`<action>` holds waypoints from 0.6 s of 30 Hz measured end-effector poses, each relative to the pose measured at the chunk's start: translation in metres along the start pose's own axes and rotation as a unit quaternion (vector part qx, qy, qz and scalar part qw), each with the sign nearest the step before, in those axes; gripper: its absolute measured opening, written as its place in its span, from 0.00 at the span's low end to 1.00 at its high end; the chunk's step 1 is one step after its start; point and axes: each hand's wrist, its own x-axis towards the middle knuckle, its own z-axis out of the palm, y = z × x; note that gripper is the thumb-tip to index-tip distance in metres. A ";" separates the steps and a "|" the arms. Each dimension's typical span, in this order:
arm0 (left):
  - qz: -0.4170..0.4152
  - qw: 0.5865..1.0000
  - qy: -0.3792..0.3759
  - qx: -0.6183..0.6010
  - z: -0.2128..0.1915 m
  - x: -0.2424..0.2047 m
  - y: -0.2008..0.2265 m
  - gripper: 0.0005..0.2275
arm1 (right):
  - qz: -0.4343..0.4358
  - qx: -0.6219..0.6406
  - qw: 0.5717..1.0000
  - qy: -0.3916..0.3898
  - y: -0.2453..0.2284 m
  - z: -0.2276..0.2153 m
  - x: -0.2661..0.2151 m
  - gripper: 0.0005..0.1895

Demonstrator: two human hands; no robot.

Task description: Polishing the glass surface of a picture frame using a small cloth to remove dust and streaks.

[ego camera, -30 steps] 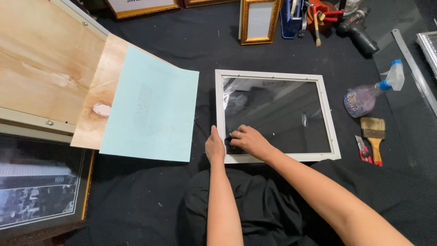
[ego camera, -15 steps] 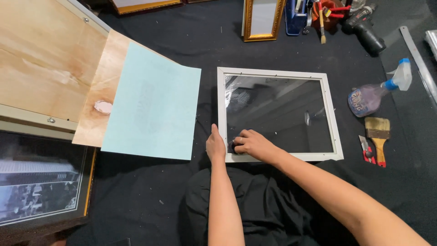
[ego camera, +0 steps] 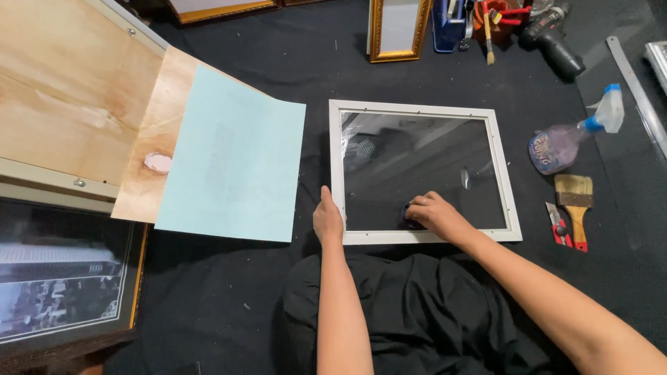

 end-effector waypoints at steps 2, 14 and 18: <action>0.005 1.000 0.000 0.006 0.004 0.009 -0.004 0.39 | -0.027 -0.007 0.999 0.016 -0.017 0.009 0.017 0.05; -0.006 1.000 -0.015 0.000 -0.009 -0.009 0.008 0.38 | -0.226 -0.034 0.972 0.056 -0.103 0.018 0.088 0.09; 0.008 1.000 -0.013 0.002 -0.008 -0.010 0.005 0.39 | -0.213 -0.068 0.974 0.034 -0.081 0.005 0.078 0.09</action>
